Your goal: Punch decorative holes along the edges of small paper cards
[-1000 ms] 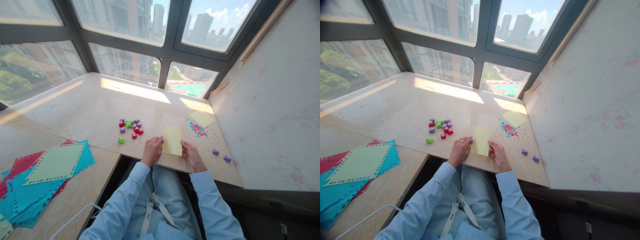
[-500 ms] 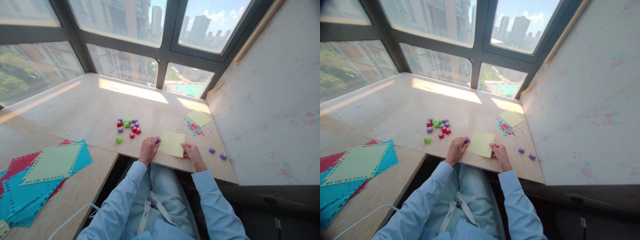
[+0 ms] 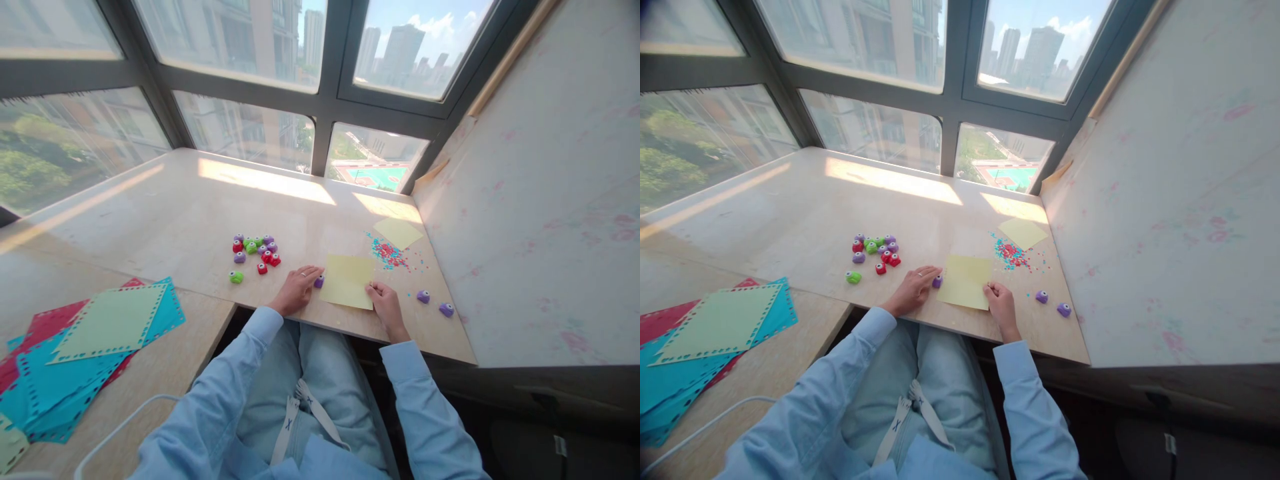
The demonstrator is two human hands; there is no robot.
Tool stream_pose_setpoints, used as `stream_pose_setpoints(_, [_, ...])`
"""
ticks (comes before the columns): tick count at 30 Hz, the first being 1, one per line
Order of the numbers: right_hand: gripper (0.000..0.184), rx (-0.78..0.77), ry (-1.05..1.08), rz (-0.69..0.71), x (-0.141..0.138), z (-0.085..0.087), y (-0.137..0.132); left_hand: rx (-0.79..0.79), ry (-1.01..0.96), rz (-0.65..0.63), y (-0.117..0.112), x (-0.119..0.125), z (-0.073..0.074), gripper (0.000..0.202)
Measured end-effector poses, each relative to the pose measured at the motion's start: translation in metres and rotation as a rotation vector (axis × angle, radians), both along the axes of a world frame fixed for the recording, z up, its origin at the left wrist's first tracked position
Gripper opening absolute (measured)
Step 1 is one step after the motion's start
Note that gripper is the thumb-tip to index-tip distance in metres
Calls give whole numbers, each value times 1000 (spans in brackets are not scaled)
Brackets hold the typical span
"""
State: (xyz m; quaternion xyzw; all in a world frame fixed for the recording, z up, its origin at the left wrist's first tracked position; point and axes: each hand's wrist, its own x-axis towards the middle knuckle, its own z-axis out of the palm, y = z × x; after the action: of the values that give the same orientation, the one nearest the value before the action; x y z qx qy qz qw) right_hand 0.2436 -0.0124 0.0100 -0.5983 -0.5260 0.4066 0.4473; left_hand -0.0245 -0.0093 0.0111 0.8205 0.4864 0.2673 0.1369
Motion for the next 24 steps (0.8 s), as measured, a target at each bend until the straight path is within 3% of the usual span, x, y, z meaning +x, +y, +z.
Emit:
stream_pose_setpoints(8, [32, 19, -35, -22, 0, -3, -2, 31, 93, -90, 9, -7, 4, 48])
stream_pose_setpoints(13, [33, 27, -43, -40, 0, -4, -3, 56, 27, 36, 14, -16, 1, 29])
stream_pose_setpoints(24, [29, -19, -27, -6, -4, -4, 1, -25, -255, 200, 16, -8, -5, 29])
